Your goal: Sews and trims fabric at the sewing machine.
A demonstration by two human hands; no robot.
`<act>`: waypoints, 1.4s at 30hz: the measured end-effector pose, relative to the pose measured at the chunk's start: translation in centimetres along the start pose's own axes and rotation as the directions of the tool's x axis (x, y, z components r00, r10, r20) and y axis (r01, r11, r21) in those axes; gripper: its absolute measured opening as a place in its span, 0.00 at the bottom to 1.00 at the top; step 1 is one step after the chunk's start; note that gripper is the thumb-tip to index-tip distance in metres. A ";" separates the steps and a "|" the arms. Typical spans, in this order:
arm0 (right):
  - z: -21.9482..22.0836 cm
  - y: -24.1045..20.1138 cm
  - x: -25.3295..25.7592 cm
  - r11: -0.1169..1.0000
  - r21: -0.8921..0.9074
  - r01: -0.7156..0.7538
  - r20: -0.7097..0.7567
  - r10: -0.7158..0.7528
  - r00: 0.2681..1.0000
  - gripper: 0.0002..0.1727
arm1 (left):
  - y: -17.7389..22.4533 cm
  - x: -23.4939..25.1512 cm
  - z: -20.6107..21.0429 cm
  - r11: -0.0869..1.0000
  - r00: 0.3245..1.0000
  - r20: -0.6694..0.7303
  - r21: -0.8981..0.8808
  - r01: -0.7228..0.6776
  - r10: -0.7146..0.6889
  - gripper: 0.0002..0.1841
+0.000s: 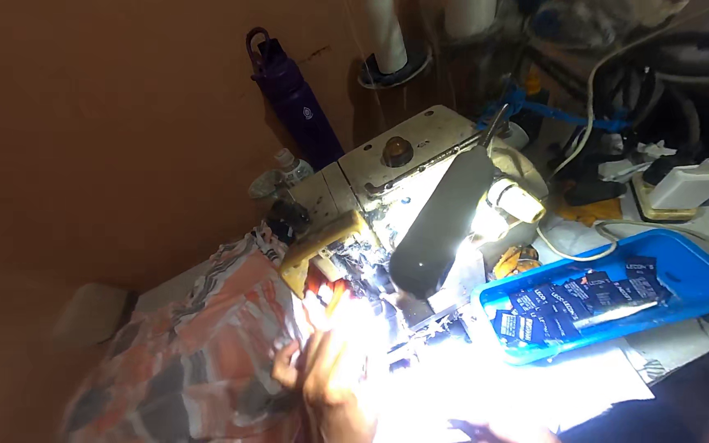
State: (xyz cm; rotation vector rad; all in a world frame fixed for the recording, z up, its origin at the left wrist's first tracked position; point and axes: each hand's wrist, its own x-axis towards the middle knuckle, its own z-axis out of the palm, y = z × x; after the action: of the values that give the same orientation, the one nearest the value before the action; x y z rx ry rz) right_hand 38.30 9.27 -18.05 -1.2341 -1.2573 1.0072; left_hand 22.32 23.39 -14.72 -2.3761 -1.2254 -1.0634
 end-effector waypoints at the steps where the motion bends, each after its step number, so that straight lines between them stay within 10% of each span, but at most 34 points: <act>1: 0.2 -0.1 0.5 0.998 -0.059 0.026 -0.034 -0.028 0.999 0.21 | -0.9 0.6 1.0 0.999 0.999 -0.019 -0.038 0.028 -0.028 0.10; 7: 1.6 0.9 4.5 0.860 -0.424 0.286 -0.237 -0.410 0.881 0.20 | -2.6 3.0 1.3 0.898 0.923 0.152 -0.223 0.381 -0.354 0.10; 17: 3.4 -1.3 8.8 0.423 -0.880 0.214 -0.125 -0.643 0.756 0.15 | 0.3 -3.8 -1.7 0.952 0.928 -0.224 -0.134 0.274 -0.298 0.12; 29: 4.4 -2.5 10.4 0.412 -0.856 0.313 0.059 -0.523 0.850 0.12 | 0.7 -3.8 -1.9 0.979 0.958 -0.209 -0.102 0.178 -0.197 0.13; 38: 1.1 -1.5 6.5 0.581 -0.655 0.484 0.031 -0.619 0.785 0.23 | -0.5 -5.4 -5.9 0.936 0.990 0.139 -0.343 0.080 -0.033 0.08; 42: 4.0 0.2 6.3 0.556 -0.569 0.606 0.041 -0.718 0.695 0.10 | -2.0 -4.4 -6.6 0.870 0.986 0.169 -0.485 0.090 -0.008 0.12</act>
State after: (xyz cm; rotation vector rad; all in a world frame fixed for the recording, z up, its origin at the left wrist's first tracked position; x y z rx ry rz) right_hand 34.91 15.93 -17.79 -1.0616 -1.7280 -0.0697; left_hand 15.84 18.55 -13.37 -2.8743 -1.1799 -1.3567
